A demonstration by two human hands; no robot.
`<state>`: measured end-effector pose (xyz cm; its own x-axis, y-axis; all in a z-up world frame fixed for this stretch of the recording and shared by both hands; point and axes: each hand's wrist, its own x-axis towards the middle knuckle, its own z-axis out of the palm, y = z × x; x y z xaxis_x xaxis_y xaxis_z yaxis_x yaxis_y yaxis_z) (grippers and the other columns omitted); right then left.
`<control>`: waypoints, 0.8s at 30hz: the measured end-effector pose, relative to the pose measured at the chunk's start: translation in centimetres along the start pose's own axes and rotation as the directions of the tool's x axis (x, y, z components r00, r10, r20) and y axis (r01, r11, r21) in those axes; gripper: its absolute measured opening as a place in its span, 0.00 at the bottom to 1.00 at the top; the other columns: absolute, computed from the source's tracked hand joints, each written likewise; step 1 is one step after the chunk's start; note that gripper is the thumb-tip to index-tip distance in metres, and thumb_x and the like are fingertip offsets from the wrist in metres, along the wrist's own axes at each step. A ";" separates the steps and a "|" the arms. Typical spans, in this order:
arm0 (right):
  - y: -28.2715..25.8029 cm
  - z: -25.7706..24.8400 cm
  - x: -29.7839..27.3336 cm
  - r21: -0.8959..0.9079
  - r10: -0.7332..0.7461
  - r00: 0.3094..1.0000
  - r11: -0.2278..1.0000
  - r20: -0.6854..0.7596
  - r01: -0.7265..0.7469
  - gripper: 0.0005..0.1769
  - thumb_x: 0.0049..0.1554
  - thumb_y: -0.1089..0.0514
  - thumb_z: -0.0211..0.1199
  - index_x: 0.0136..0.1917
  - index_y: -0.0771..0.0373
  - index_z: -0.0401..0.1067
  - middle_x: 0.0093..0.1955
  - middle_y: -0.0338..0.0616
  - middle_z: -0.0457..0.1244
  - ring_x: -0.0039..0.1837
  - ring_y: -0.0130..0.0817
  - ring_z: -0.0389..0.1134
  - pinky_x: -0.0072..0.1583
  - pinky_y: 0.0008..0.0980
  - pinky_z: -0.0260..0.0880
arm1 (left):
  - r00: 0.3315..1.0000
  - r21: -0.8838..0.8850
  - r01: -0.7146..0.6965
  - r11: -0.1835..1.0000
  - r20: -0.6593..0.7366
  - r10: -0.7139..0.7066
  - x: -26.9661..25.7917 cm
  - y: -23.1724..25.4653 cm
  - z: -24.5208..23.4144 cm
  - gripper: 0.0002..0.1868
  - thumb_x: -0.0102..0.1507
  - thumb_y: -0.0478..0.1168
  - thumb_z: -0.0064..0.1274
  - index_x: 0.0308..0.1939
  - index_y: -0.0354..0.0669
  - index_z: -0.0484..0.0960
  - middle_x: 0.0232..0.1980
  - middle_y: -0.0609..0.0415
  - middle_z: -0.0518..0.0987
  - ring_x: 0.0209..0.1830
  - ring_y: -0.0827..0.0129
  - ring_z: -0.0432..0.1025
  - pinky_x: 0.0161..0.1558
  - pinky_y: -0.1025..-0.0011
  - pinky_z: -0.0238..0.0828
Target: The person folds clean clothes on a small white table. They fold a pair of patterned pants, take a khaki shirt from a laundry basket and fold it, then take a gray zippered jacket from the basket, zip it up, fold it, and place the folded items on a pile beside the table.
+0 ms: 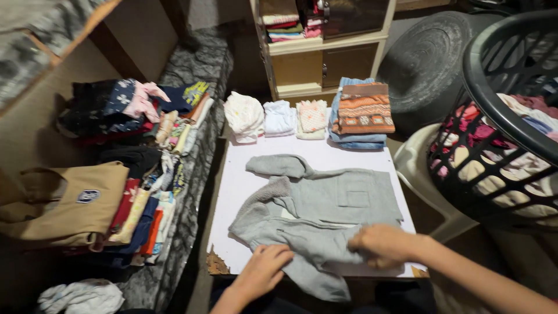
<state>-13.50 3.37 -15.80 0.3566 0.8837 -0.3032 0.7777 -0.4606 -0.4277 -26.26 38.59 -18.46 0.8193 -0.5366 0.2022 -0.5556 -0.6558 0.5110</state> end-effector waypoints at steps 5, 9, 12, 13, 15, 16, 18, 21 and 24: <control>-2.5 2.8 -1.7 0.181 0.021 0.976 0.982 0.215 -0.061 0.25 0.52 0.58 0.66 0.63 0.57 0.69 0.49 0.53 0.69 0.54 0.55 0.70 0.53 0.51 0.68 | 0.983 -0.120 0.162 0.979 0.101 -0.150 1.1 -0.3 -0.5 0.19 0.52 0.29 0.50 0.48 0.41 0.80 0.50 0.48 0.81 0.54 0.52 0.73 0.56 0.57 0.65; -0.6 3.2 -0.8 0.312 0.144 0.959 0.925 0.243 -0.218 0.16 0.56 0.47 0.65 0.54 0.57 0.73 0.46 0.47 0.71 0.50 0.46 0.73 0.52 0.43 0.72 | 0.968 -0.194 0.250 0.949 0.053 -0.244 2.4 -0.2 -0.9 0.14 0.53 0.29 0.49 0.41 0.39 0.82 0.44 0.47 0.84 0.47 0.52 0.77 0.51 0.60 0.74; 2.2 3.0 -0.3 0.252 0.300 0.954 0.922 0.012 -0.293 0.14 0.58 0.48 0.59 0.50 0.56 0.77 0.44 0.46 0.72 0.48 0.45 0.74 0.52 0.41 0.72 | 0.959 -0.151 0.245 0.958 -0.107 -0.262 3.4 0.1 -0.8 0.09 0.56 0.30 0.50 0.38 0.38 0.82 0.40 0.47 0.83 0.43 0.52 0.77 0.47 0.59 0.73; 3.1 2.9 -0.5 0.214 0.380 0.922 0.910 -0.081 -0.356 0.14 0.58 0.47 0.59 0.50 0.56 0.77 0.43 0.48 0.71 0.48 0.45 0.73 0.53 0.41 0.72 | 0.950 -0.150 0.256 0.955 -0.143 -0.277 3.9 0.2 -0.5 0.08 0.56 0.30 0.51 0.38 0.38 0.82 0.40 0.47 0.82 0.43 0.52 0.77 0.46 0.60 0.73; 4.7 3.1 -1.3 0.285 0.548 0.812 0.825 -0.200 -0.487 0.13 0.56 0.50 0.59 0.49 0.57 0.77 0.44 0.46 0.72 0.49 0.44 0.74 0.52 0.41 0.73 | 0.926 -0.146 0.285 0.947 -0.211 -0.312 4.6 0.5 0.2 0.06 0.57 0.32 0.53 0.38 0.38 0.81 0.39 0.48 0.82 0.43 0.53 0.76 0.45 0.60 0.72; 5.3 3.4 -1.8 0.325 0.623 0.741 0.775 -0.252 -0.541 0.12 0.55 0.51 0.60 0.48 0.57 0.78 0.44 0.45 0.72 0.49 0.43 0.74 0.52 0.41 0.74 | 0.935 -0.137 0.245 0.960 -0.227 -0.271 5.1 0.7 0.7 0.07 0.57 0.32 0.54 0.39 0.39 0.81 0.39 0.48 0.81 0.43 0.52 0.76 0.45 0.59 0.72; 6.2 4.4 -2.8 0.470 0.748 0.587 0.657 -0.308 -0.590 0.12 0.55 0.54 0.60 0.49 0.57 0.78 0.45 0.47 0.72 0.50 0.44 0.74 0.52 0.42 0.73 | 0.947 -0.118 0.163 0.980 -0.260 -0.189 6.4 0.9 1.8 0.08 0.57 0.32 0.55 0.40 0.39 0.80 0.39 0.48 0.80 0.44 0.52 0.75 0.46 0.59 0.71; 7.6 6.5 -4.0 0.656 0.804 0.423 0.589 -0.418 -0.471 0.11 0.54 0.58 0.61 0.51 0.61 0.77 0.45 0.46 0.72 0.47 0.42 0.75 0.51 0.39 0.72 | 0.955 -0.097 0.050 0.994 -0.285 -0.076 9.2 1.6 4.5 0.09 0.56 0.32 0.56 0.40 0.40 0.80 0.40 0.48 0.79 0.45 0.51 0.73 0.46 0.57 0.69; 9.0 9.5 -4.0 0.875 0.885 0.326 0.419 -0.333 -0.244 0.11 0.57 0.61 0.60 0.53 0.62 0.75 0.44 0.47 0.71 0.47 0.37 0.74 0.47 0.38 0.72 | 0.950 -0.115 0.032 0.993 -0.304 -0.066 12.3 2.4 7.8 0.07 0.57 0.31 0.56 0.39 0.41 0.79 0.40 0.49 0.78 0.46 0.53 0.73 0.47 0.57 0.68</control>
<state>-12.86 -5.11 -26.46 0.9768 -0.0918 -0.1933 -0.2135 -0.4813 -0.8502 -18.67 26.28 -21.23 0.8582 -0.3052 0.4127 -0.5092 -0.6072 0.6099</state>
